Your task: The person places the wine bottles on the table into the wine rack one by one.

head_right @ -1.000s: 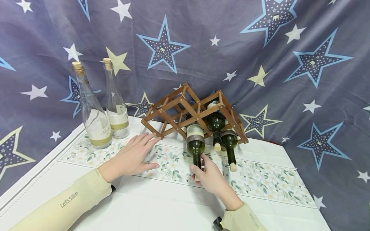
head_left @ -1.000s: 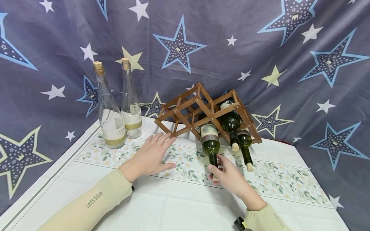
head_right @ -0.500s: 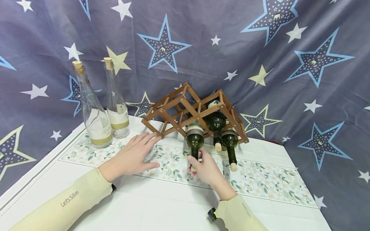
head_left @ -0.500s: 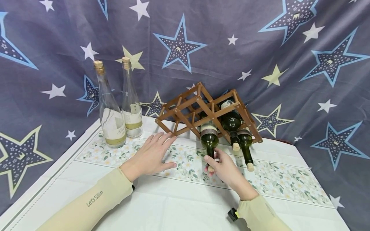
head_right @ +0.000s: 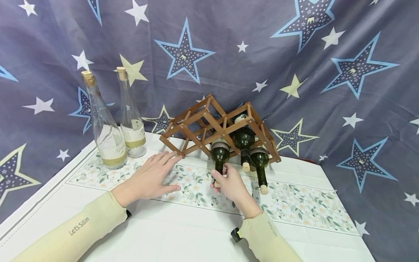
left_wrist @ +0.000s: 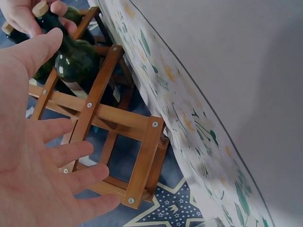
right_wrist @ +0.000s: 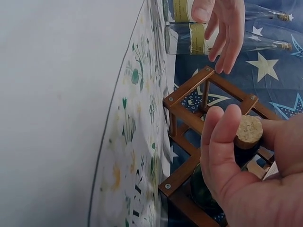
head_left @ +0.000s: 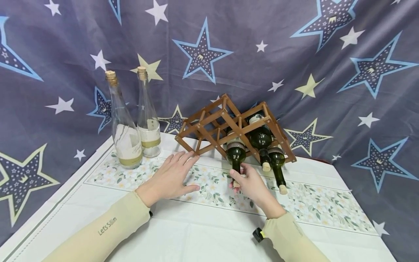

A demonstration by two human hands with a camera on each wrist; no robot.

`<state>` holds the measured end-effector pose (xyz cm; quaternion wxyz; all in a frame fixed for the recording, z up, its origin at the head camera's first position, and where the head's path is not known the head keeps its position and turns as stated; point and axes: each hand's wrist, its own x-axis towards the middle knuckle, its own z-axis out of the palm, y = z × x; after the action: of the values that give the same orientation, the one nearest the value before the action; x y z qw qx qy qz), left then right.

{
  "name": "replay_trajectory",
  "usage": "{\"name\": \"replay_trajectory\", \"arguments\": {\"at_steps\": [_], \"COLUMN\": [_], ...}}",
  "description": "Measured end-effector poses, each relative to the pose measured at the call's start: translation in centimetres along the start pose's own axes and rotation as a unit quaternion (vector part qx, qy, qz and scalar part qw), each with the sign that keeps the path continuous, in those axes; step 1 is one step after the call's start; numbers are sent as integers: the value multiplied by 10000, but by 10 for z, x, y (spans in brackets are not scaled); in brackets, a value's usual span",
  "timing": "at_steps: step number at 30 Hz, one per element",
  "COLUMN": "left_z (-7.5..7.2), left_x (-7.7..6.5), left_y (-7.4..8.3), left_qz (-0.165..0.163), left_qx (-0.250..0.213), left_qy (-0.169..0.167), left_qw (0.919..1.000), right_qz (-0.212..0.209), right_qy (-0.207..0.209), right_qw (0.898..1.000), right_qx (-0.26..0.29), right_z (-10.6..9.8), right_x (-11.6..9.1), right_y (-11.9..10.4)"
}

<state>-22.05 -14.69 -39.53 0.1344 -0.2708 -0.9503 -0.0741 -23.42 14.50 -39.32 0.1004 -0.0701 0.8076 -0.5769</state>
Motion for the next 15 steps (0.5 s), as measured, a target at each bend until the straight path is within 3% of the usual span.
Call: {"name": "replay_trajectory", "arguments": {"at_steps": [15], "left_z": [1], "left_x": [0], "left_y": [1], "left_qz": [-64], "left_qx": [26], "left_qy": [-2], "left_qw": [10000], "right_qz": [204], "right_qy": [-2], "right_qw": [9990], "right_qx": [386], "right_z": [1], "right_x": [11], "right_y": [-3]}}
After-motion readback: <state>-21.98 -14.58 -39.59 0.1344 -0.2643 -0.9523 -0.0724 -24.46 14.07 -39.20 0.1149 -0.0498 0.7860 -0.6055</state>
